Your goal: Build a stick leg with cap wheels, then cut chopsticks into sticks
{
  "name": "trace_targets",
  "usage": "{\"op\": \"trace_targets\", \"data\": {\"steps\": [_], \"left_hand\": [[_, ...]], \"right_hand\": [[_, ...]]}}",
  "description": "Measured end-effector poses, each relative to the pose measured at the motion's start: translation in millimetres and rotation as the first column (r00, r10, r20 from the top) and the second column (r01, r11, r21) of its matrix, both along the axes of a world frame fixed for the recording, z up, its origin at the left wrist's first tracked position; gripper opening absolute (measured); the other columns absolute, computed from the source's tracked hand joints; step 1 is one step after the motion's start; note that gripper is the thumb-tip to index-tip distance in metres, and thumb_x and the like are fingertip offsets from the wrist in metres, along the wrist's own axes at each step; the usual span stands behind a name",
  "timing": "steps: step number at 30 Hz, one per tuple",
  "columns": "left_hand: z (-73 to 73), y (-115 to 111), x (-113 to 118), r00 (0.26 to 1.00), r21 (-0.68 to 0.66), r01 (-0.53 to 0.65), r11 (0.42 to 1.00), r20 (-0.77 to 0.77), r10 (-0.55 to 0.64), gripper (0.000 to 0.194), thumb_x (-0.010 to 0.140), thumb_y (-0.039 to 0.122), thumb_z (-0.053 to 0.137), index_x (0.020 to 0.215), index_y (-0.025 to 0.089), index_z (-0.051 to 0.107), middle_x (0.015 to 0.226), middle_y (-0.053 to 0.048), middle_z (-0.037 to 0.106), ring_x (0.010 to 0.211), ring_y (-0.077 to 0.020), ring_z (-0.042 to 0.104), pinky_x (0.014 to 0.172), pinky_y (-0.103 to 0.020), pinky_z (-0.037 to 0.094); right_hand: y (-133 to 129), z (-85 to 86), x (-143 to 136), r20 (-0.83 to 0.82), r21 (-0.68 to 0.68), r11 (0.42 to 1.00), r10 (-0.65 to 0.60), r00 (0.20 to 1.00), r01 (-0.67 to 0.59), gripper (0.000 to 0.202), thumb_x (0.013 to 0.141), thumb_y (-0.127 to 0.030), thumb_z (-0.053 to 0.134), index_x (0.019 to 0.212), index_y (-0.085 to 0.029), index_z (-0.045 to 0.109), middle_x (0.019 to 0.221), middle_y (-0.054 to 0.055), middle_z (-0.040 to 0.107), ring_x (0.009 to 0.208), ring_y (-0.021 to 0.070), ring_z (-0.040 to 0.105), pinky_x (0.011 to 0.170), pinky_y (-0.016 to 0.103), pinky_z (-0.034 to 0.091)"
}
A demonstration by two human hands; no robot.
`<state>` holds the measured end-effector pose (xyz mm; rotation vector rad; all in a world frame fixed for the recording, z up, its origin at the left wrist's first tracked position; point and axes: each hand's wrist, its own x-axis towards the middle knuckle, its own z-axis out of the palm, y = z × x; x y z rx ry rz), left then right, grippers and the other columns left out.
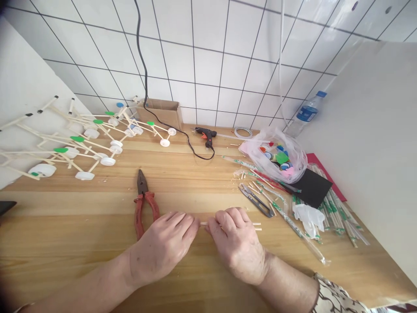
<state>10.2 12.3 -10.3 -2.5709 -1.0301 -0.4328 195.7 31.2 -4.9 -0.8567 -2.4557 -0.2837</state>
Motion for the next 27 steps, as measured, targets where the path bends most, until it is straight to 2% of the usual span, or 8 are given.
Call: {"op": "trace_targets", "data": {"steps": [6, 12, 23, 25, 27], "left_hand": [[2.8, 2.5, -2.0, 0.998, -0.002, 0.005, 1.0, -0.056, -0.006, 0.016, 0.072, 0.002, 0.043, 0.075, 0.011, 0.056, 0.061, -0.003, 0.051, 0.054, -0.018, 0.049, 0.048, -0.03, 0.038], [3.8, 1.8, -0.4, 0.997, -0.028, 0.006, 1.0, -0.078, -0.008, 0.014, 0.07, 0.002, 0.044, 0.069, 0.012, 0.054, 0.058, -0.003, 0.049, 0.054, -0.0173, 0.048, 0.048, -0.029, 0.036], [-0.5, 4.9, -0.4, 0.996, -0.044, 0.02, 0.999, -0.084, -0.023, 0.014, 0.077, 0.004, 0.044, 0.072, 0.012, 0.054, 0.061, -0.004, 0.052, 0.058, -0.018, 0.051, 0.052, -0.03, 0.04], [-0.6, 6.1, -0.2, 0.999, -0.017, 0.024, 1.0, -0.037, -0.025, 0.015, 0.079, 0.003, 0.044, 0.077, 0.01, 0.057, 0.067, -0.006, 0.056, 0.064, -0.0192, 0.054, 0.059, -0.032, 0.043], [0.2, 6.1, -0.5, 0.997, 0.056, 0.054, 0.997, 0.053, -0.057, 0.018, 0.081, 0.005, 0.043, 0.089, 0.006, 0.059, 0.082, -0.012, 0.062, 0.078, -0.0226, 0.057, 0.073, -0.036, 0.045]], "right_hand": [[-0.3, -2.5, -1.8, 0.085, -0.074, 0.997, 0.001, 0.996, 0.005, 0.024, 0.087, -0.01, 0.043, 0.07, -0.015, 0.059, 0.066, 0.005, 0.05, 0.064, 0.0177, 0.039, 0.06, 0.031, 0.032], [0.1, -10.5, -0.2, 0.14, -0.068, 0.997, -0.011, 0.99, 0.021, 0.024, 0.084, -0.007, 0.043, 0.065, -0.016, 0.055, 0.066, 0.004, 0.047, 0.063, 0.0176, 0.038, 0.059, 0.031, 0.029], [-1.6, -10.7, 0.7, 0.091, -0.151, 0.988, -0.005, 0.996, 0.018, 0.024, 0.083, -0.006, 0.042, 0.065, -0.015, 0.056, 0.065, 0.005, 0.05, 0.062, 0.0172, 0.041, 0.056, 0.029, 0.029], [0.2, -9.8, 0.2, 0.06, -0.181, 0.983, -0.004, 0.998, 0.015, 0.025, 0.084, -0.007, 0.042, 0.065, -0.015, 0.056, 0.064, 0.005, 0.051, 0.061, 0.0167, 0.042, 0.056, 0.028, 0.03], [2.3, -8.0, 0.3, 0.001, -0.241, 0.97, -0.008, 1.0, 0.008, 0.025, 0.085, -0.008, 0.041, 0.065, -0.015, 0.056, 0.063, 0.005, 0.052, 0.061, 0.0162, 0.044, 0.056, 0.027, 0.032]]}}
